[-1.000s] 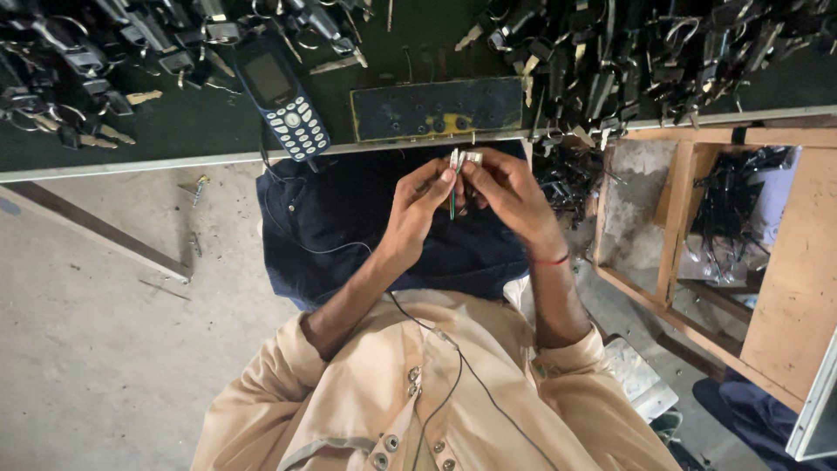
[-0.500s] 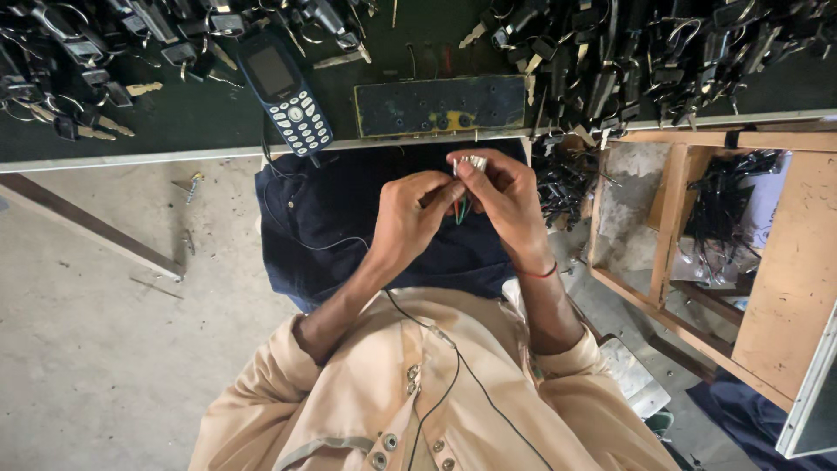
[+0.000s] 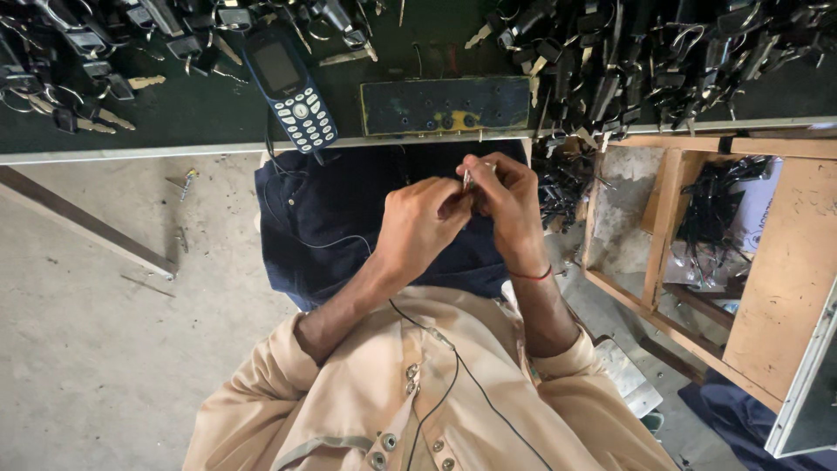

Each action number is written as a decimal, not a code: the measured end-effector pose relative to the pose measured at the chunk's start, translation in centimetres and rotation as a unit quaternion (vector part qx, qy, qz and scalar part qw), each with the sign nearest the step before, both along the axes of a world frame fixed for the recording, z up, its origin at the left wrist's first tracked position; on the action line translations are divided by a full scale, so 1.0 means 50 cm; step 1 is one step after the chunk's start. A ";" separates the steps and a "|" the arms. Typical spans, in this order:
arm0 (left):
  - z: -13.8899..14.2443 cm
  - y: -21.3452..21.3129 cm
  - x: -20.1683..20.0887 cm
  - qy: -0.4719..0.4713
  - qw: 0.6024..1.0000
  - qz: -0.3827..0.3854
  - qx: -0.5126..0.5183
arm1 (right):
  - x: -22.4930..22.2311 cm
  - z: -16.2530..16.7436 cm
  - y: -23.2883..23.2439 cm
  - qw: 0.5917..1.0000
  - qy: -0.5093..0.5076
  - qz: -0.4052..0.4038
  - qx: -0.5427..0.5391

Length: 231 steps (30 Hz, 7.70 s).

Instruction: The person sits at a workbench and assembles a small electrical connector, threading red and green wires into a white connector housing and pressing the contacts into place by hand. They handle the wired connector repeatedly, then press buttons on a mobile phone resting on the bench while holding the connector.

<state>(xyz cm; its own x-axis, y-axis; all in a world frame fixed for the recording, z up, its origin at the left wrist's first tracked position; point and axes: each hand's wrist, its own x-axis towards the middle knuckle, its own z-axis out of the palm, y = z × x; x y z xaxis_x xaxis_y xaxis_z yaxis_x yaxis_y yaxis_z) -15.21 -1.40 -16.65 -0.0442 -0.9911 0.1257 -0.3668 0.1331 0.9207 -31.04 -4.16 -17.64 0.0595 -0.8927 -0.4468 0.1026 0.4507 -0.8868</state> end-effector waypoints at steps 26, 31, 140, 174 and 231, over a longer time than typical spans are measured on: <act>-0.027 -0.029 0.049 0.191 0.951 -0.067 0.232 | 0.001 0.000 -0.013 0.992 -0.042 0.112 -0.048; -0.019 -0.020 0.043 0.088 0.986 -0.046 0.136 | 0.004 -0.002 -0.015 0.998 -0.005 0.049 -0.042; -0.007 -0.058 -0.032 0.048 0.990 0.134 -0.011 | -0.080 -0.030 -0.039 0.978 0.048 0.201 0.022; 0.000 -0.078 -0.028 0.125 0.982 0.125 0.071 | -0.051 -0.001 -0.083 0.970 0.022 0.235 0.056; -0.005 -0.083 0.047 -0.044 0.987 0.106 0.112 | -0.009 -0.011 -0.057 0.988 0.017 0.149 -0.029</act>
<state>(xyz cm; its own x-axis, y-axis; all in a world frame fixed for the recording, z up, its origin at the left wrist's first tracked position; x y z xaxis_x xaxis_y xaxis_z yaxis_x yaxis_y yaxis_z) -12.88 -5.54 -16.89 0.1654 -0.9818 -0.0931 -0.4453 -0.1586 0.8812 -31.50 -7.01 -18.17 0.3085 -0.8621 -0.4020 -0.0575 0.4049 -0.9126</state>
